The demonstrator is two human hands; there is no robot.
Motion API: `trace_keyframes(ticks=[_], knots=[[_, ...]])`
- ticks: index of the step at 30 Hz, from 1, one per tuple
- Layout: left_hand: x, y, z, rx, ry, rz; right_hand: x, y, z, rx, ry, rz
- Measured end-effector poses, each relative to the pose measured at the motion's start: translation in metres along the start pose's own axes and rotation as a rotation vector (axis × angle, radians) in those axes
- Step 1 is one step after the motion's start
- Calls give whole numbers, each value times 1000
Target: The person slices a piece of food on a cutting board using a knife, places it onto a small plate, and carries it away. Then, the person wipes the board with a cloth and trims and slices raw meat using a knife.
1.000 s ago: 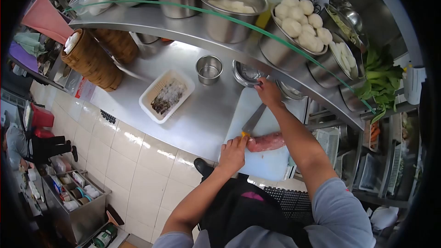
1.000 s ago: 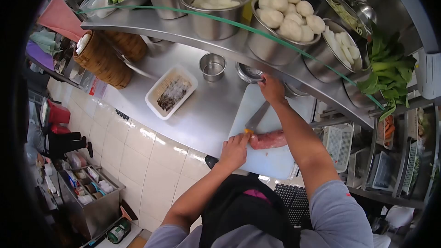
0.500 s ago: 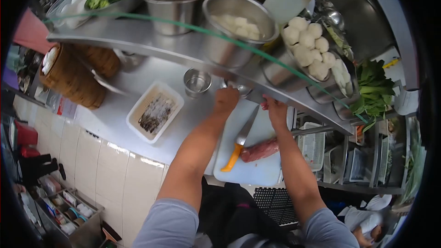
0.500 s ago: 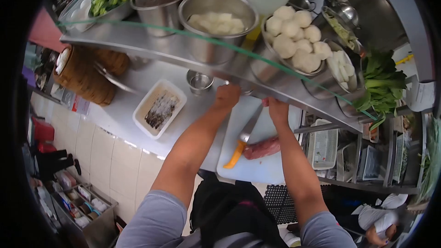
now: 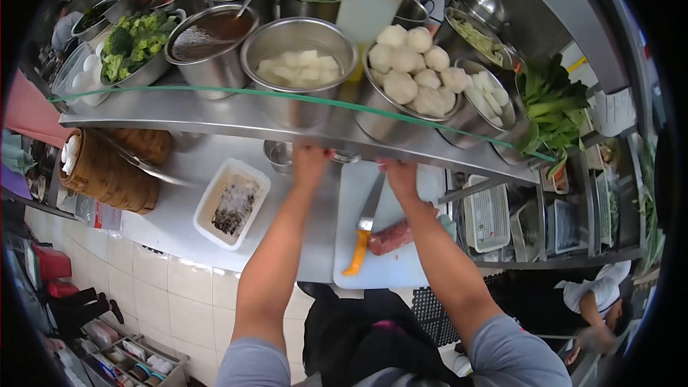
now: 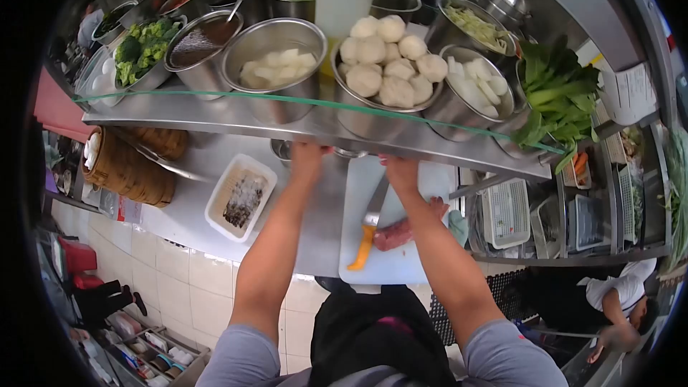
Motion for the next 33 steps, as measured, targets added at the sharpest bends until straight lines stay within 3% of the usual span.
trace_keyframes(ticks=[1,2,3,4,6,9,11,14,15,17,21,24,27,28,30,33], knots=[[10,-28,-14,-169,56,-28,-4,-1,-11,-30,-4,19],[20,-56,-18,-335,110,-49,-8,-2,-10,-114,-205,101],[26,-84,-19,-321,265,-50,-12,2,-8,-202,-402,184],[33,-112,-13,-304,421,-45,-16,8,-25,-150,-434,234],[47,-152,23,-537,759,25,-12,23,-44,-117,-471,281],[61,-191,70,-504,942,30,-1,11,-37,-236,-422,355],[72,-198,98,-433,950,27,25,-3,-10,-210,-183,354],[77,-205,109,-464,998,-6,79,-47,36,-53,-384,444],[71,-211,92,-371,1104,-32,101,-59,40,15,-478,445],[56,-225,64,-278,1204,-63,153,-81,32,96,-472,331],[6,-245,71,-453,1180,121,208,-115,23,4,-569,123],[-32,-244,108,-418,1243,245,194,-129,12,102,-686,254],[-46,-237,133,-340,1190,203,158,-142,3,518,-888,666],[-48,-238,131,-348,1211,212,153,-143,-8,516,-871,650],[-48,-246,127,-185,1216,175,147,-145,-36,631,-1158,740],[-39,-268,112,-11,1081,191,144,-127,-35,502,-1066,860]])
Point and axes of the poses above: each hand's wrist, its own y-axis towards the middle knuckle, its own x-axis out of the back of the hand, z = x × y, the point moved 3 cm from there along y, towards the middle knuckle, and after that the axes turned 2 degrees about y, right-handed, at the moved point
